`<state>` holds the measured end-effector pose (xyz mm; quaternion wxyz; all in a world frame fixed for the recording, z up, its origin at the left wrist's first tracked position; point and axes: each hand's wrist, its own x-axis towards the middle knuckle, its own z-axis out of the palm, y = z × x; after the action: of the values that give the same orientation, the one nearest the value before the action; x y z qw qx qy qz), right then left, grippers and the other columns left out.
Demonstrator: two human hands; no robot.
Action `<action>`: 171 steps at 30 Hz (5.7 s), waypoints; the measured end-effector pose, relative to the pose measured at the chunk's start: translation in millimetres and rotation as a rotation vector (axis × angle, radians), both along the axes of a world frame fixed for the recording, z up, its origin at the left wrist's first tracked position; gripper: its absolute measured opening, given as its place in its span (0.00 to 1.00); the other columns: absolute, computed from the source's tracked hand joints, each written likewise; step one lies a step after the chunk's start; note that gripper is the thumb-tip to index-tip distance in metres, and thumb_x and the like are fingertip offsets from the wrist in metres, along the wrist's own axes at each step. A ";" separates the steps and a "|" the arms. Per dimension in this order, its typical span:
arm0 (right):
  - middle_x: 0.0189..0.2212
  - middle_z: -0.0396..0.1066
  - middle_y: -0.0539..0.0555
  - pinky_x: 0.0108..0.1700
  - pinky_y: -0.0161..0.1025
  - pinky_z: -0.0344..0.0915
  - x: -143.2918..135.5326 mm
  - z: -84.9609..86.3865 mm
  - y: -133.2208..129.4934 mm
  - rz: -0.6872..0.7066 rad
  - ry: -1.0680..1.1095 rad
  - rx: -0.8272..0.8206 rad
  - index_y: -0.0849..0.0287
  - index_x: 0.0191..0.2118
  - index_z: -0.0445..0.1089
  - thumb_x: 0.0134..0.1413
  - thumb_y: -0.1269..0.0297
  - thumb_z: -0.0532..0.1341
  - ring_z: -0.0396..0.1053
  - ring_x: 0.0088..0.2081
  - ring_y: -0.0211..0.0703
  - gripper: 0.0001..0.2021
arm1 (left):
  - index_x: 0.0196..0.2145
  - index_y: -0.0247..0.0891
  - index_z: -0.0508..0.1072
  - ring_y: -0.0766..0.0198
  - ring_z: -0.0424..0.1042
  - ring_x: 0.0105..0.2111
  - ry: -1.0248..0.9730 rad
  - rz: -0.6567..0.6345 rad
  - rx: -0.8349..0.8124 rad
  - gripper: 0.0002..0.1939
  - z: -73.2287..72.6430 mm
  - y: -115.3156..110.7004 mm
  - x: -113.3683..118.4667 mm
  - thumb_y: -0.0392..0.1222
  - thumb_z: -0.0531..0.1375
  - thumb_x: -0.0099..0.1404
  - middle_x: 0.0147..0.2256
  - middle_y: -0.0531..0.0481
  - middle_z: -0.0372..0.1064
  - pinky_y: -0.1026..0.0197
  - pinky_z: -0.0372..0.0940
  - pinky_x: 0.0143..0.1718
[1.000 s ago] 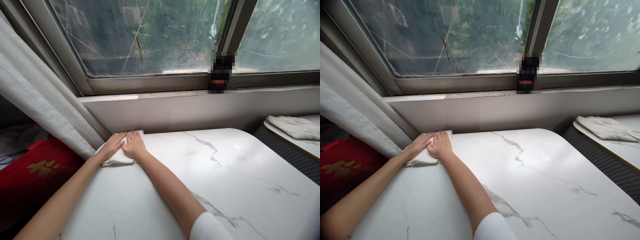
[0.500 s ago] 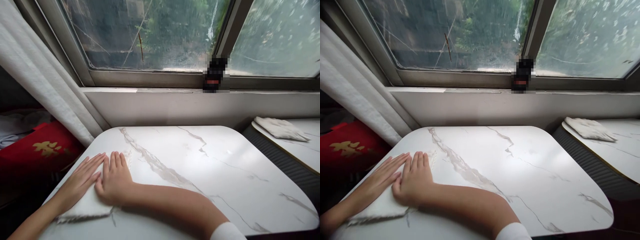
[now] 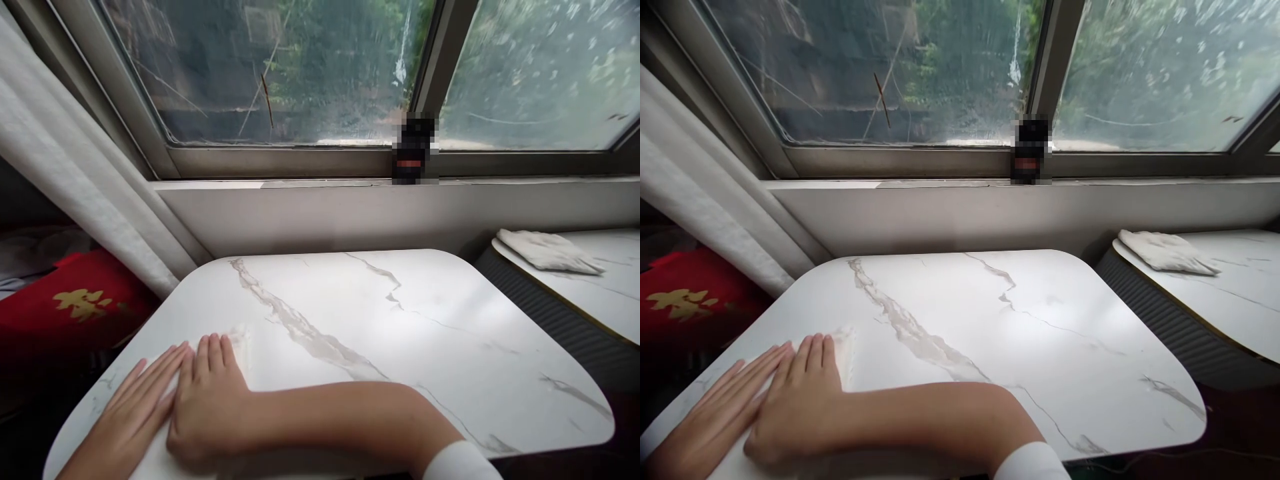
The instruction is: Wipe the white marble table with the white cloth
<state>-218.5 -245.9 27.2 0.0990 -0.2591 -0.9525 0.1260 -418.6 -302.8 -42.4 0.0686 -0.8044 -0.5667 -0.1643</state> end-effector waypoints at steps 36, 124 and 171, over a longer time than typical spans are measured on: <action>0.65 0.36 0.62 0.66 0.54 0.37 192.0 -7.8 0.8 -0.163 0.084 0.052 0.71 0.66 0.38 0.62 0.64 0.45 0.28 0.65 0.51 0.30 | 0.65 0.38 0.27 0.52 0.47 0.62 -0.073 -0.110 0.005 0.33 31.4 38.8 227.0 0.41 0.42 0.68 0.63 0.43 0.44 0.40 0.42 0.61; 0.65 0.44 0.55 0.61 0.53 0.50 460.2 -24.2 -5.5 -0.711 -0.070 0.386 0.56 0.67 0.30 0.62 0.68 0.41 0.47 0.63 0.48 0.29 | 0.62 0.23 0.51 0.47 0.40 0.63 -0.076 -0.456 -0.132 0.31 53.3 95.7 516.8 0.49 0.35 0.71 0.63 0.36 0.46 0.41 0.33 0.61; 0.66 0.36 0.61 0.63 0.62 0.38 270.8 -25.3 -29.5 -0.443 -0.009 0.231 0.65 0.66 0.23 0.62 0.64 0.43 0.34 0.65 0.57 0.33 | 0.65 0.34 0.45 0.58 0.37 0.64 -0.068 -0.379 -0.170 0.27 59.5 50.4 309.0 0.46 0.41 0.71 0.64 0.47 0.40 0.49 0.34 0.64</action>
<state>52.3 -275.4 1.9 0.1491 -0.4490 -0.8809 -0.0098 -109.6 -252.4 17.1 -0.0506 -0.8936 -0.4191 -0.1527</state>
